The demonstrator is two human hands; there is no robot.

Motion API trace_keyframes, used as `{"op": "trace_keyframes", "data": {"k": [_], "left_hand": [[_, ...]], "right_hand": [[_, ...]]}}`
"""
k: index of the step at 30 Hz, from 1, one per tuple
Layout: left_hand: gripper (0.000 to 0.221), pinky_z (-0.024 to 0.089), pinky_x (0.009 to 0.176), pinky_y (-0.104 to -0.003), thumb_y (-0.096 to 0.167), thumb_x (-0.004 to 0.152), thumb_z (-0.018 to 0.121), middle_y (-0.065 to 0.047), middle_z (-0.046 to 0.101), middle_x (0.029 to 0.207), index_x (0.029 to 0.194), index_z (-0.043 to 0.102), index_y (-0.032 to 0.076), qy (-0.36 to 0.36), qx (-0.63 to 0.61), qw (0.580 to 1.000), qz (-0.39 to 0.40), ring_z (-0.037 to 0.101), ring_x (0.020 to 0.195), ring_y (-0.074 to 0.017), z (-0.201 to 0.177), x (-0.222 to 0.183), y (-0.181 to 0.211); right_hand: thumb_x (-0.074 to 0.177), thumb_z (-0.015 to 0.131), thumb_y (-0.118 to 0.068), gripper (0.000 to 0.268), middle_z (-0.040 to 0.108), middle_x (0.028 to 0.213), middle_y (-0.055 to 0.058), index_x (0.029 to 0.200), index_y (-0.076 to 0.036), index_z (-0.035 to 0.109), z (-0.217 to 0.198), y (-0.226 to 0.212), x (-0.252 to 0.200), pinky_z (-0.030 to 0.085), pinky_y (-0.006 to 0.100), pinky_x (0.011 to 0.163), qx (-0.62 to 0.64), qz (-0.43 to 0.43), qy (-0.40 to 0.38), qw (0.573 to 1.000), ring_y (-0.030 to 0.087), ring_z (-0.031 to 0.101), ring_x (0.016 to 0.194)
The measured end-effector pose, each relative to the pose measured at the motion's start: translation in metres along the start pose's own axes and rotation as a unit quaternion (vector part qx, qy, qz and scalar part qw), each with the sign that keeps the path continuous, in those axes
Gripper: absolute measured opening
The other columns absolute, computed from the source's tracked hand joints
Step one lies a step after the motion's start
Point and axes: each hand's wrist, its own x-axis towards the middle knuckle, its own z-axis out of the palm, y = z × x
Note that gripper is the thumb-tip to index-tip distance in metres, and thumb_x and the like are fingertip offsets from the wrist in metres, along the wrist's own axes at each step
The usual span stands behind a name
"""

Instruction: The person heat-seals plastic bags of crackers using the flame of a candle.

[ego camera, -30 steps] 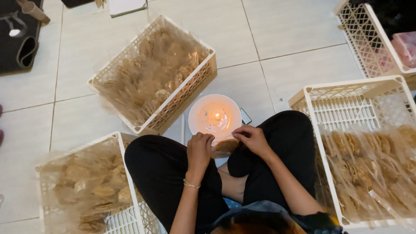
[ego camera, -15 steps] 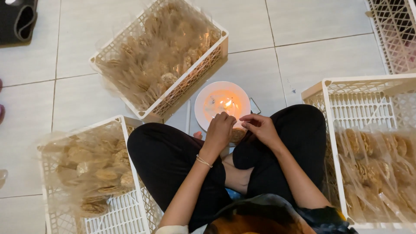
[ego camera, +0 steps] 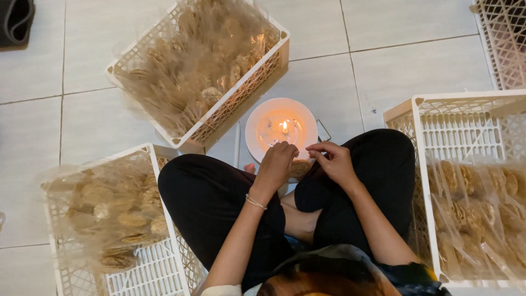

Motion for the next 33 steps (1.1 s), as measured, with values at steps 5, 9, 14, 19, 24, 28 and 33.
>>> {"op": "trace_keyframes", "data": {"k": [5,9,14,19,24,28,33], "left_hand": [[0.021,0.050,0.069,-0.037,0.017,0.107,0.051,-0.006,0.055,0.077,0.093,0.065,0.008,-0.025,-0.013,1.000,-0.012,0.064,0.077,-0.0288,-0.005,0.001,0.001],[0.024,0.050,0.070,-0.037,0.019,0.108,0.049,-0.007,0.056,0.078,0.093,0.065,0.008,-0.047,-0.066,0.996,-0.045,0.064,0.079,-0.0303,-0.006,0.001,0.002],[0.027,0.052,0.072,-0.041,0.025,0.108,0.050,-0.011,0.056,0.080,0.096,0.065,0.006,-0.089,-0.107,0.986,-0.091,0.065,0.082,-0.0340,-0.027,0.002,0.016],[0.028,0.053,0.072,-0.040,0.024,0.107,0.052,-0.010,0.055,0.079,0.095,0.068,0.006,-0.108,-0.137,0.976,-0.127,0.065,0.081,-0.0323,-0.027,0.002,0.014],[0.029,0.053,0.071,-0.042,0.027,0.107,0.052,-0.009,0.054,0.079,0.093,0.068,0.008,-0.101,-0.136,0.974,-0.149,0.065,0.081,-0.0334,-0.023,0.001,0.011],[0.029,0.055,0.075,-0.046,0.029,0.107,0.052,-0.012,0.057,0.082,0.094,0.068,0.008,-0.097,-0.118,0.978,-0.141,0.067,0.088,-0.0374,-0.020,-0.002,0.010],[0.031,0.056,0.075,-0.042,0.030,0.108,0.051,-0.009,0.058,0.082,0.092,0.068,0.010,-0.094,-0.109,0.978,-0.149,0.068,0.088,-0.0333,-0.021,-0.002,0.017]], "right_hand": [[0.089,0.079,-0.001,0.011,0.074,0.072,0.008,0.097,-0.007,0.082,0.001,-0.002,0.001,0.056,0.031,0.076,0.010,-0.007,-0.003,1.000,0.017,0.070,0.073],[0.089,0.078,0.001,0.012,0.072,0.071,0.008,0.097,-0.006,0.082,0.003,0.004,0.002,0.054,0.030,0.075,0.016,-0.002,0.003,1.000,0.017,0.068,0.072],[0.089,0.077,0.001,0.011,0.073,0.070,0.010,0.097,-0.006,0.082,0.003,0.001,-0.002,0.055,0.031,0.073,0.016,0.007,0.001,1.000,0.017,0.068,0.071],[0.089,0.077,0.000,0.011,0.072,0.069,0.009,0.097,-0.006,0.082,0.004,0.001,-0.002,0.055,0.030,0.073,0.026,0.012,0.001,1.000,0.016,0.068,0.070],[0.092,0.076,-0.005,0.010,0.076,0.072,0.010,0.101,-0.006,0.082,0.003,-0.001,0.000,0.056,0.030,0.074,0.046,0.071,-0.012,0.996,0.014,0.068,0.072],[0.099,0.069,-0.008,0.015,0.076,0.075,0.012,0.109,-0.006,0.080,-0.001,-0.004,0.004,0.056,0.031,0.076,0.057,0.094,-0.010,0.994,0.015,0.068,0.074],[0.099,0.070,-0.018,0.022,0.076,0.083,0.011,0.118,-0.009,0.078,-0.008,-0.004,0.007,0.058,0.033,0.077,0.055,0.164,-0.057,0.983,0.016,0.068,0.079]]}}
